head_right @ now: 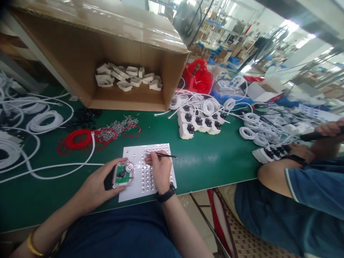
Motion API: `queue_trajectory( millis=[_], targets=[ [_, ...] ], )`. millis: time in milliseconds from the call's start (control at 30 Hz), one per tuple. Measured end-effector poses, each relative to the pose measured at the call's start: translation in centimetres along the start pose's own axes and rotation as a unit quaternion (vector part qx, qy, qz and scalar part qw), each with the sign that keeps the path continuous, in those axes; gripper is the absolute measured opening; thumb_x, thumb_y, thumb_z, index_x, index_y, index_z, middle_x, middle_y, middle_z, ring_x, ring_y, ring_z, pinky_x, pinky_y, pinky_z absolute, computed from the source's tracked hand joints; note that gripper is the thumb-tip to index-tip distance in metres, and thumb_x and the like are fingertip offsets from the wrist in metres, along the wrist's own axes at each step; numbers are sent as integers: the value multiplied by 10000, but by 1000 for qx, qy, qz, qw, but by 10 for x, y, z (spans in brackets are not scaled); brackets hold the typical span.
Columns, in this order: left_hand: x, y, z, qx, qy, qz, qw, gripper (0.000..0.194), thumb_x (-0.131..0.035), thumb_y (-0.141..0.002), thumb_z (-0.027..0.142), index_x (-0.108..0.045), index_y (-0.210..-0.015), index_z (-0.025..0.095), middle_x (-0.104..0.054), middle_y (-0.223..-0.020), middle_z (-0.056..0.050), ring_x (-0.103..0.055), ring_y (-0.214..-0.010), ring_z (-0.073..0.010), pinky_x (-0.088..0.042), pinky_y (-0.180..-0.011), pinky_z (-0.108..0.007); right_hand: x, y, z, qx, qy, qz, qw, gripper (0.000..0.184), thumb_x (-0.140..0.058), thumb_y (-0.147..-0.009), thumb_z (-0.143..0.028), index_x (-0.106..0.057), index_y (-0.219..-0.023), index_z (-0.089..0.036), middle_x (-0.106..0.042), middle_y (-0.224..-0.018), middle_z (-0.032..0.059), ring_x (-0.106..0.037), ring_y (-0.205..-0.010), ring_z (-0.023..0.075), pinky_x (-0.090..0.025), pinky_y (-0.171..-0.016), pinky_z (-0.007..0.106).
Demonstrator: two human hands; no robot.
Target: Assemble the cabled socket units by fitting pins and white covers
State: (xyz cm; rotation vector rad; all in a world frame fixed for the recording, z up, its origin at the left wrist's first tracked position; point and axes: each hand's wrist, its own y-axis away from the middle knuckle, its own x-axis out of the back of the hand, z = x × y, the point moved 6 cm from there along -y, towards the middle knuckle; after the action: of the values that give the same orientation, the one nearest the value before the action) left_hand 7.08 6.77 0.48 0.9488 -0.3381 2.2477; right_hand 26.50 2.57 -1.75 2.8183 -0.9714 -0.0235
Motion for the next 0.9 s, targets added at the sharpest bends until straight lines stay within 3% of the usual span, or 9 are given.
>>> queue_trajectory(
  millis=[300,600,900],
  targets=[
    [1,1,2,2,2,9,1000,635,-654,-732,351,-388,-1298,239,-537,-1305,-78,-533,-1173,-257,-444,-983,-400,-1,-2,2,-23,-29,-38,999,301,-627,-795,-433,-546,-781,-144,-698,-661,61,-679,-577,171,-570,-553,270],
    [-2,0,-1,2,-4,-2,1000,641,-654,-735,357,-363,-1296,252,-524,-1304,-72,-522,-1179,-254,-435,-989,-403,1,2,-3,-3,30,-37,999,319,-602,-813,-448,-559,-757,-137,-696,-645,68,-666,-540,166,-558,-530,264],
    [-1,-1,1,7,-6,7,1000,630,-647,-729,361,-387,-1290,239,-539,-1292,-78,-538,-1160,-264,-442,-977,-408,0,1,1,-14,-4,-30,999,321,-621,-790,-454,-562,-768,-139,-700,-651,62,-680,-573,179,-571,-539,274]
  ],
)
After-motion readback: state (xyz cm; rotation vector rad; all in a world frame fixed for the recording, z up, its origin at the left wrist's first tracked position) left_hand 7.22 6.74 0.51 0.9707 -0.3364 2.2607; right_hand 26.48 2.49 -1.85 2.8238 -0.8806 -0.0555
